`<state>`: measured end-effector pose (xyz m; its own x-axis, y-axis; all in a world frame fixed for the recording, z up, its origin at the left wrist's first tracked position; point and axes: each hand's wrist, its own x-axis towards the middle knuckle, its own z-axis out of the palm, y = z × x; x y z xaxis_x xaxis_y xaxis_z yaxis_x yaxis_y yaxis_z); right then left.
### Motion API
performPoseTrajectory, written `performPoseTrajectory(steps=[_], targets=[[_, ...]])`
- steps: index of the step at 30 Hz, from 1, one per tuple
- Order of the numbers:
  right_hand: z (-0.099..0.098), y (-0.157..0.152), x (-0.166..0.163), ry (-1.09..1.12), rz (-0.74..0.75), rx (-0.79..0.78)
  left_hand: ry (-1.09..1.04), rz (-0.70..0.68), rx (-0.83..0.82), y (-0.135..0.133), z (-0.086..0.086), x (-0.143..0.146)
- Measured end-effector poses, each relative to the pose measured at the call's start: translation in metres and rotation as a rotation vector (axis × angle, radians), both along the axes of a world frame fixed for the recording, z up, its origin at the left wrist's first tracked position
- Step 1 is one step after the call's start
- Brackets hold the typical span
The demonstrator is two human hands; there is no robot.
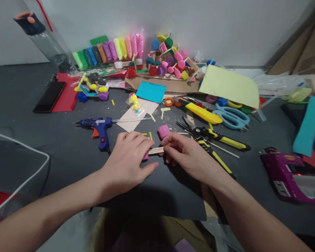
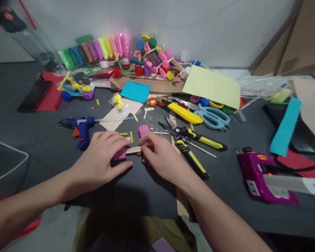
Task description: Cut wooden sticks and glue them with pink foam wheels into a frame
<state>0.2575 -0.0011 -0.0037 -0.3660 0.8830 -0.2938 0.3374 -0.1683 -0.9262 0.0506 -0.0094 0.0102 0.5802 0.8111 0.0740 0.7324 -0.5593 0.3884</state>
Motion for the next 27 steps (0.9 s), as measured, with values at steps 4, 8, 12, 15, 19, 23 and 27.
performPoseTrajectory(steps=[4, 8, 12, 15, 19, 23, 27], targets=[[0.002, -0.001, -0.001, 0.011, 0.008, 0.020, 0.128, -0.041, 0.024, 0.007, 0.002, 0.012], [0.002, -0.001, -0.003, 0.017, 0.011, 0.007, 0.173, -0.064, 0.019, 0.012, -0.003, 0.015], [0.005, 0.000, -0.002, -0.008, 0.014, 0.024, 0.142, -0.053, 0.022, 0.014, -0.010, 0.013], [0.008, 0.003, 0.003, -0.087, -0.085, 0.175, 0.091, -0.035, 0.010, 0.015, -0.012, 0.011], [0.004, 0.013, 0.013, -0.404, -0.216, 0.590, 0.054, -0.027, 0.016, 0.016, -0.014, 0.010], [-0.008, 0.023, 0.015, -0.546, 0.048, 0.798, 0.052, -0.018, 0.037, 0.017, -0.017, 0.008], [-0.012, 0.024, 0.012, -0.558, 0.150, 0.825, 0.048, -0.014, 0.054, 0.017, -0.019, 0.007]])
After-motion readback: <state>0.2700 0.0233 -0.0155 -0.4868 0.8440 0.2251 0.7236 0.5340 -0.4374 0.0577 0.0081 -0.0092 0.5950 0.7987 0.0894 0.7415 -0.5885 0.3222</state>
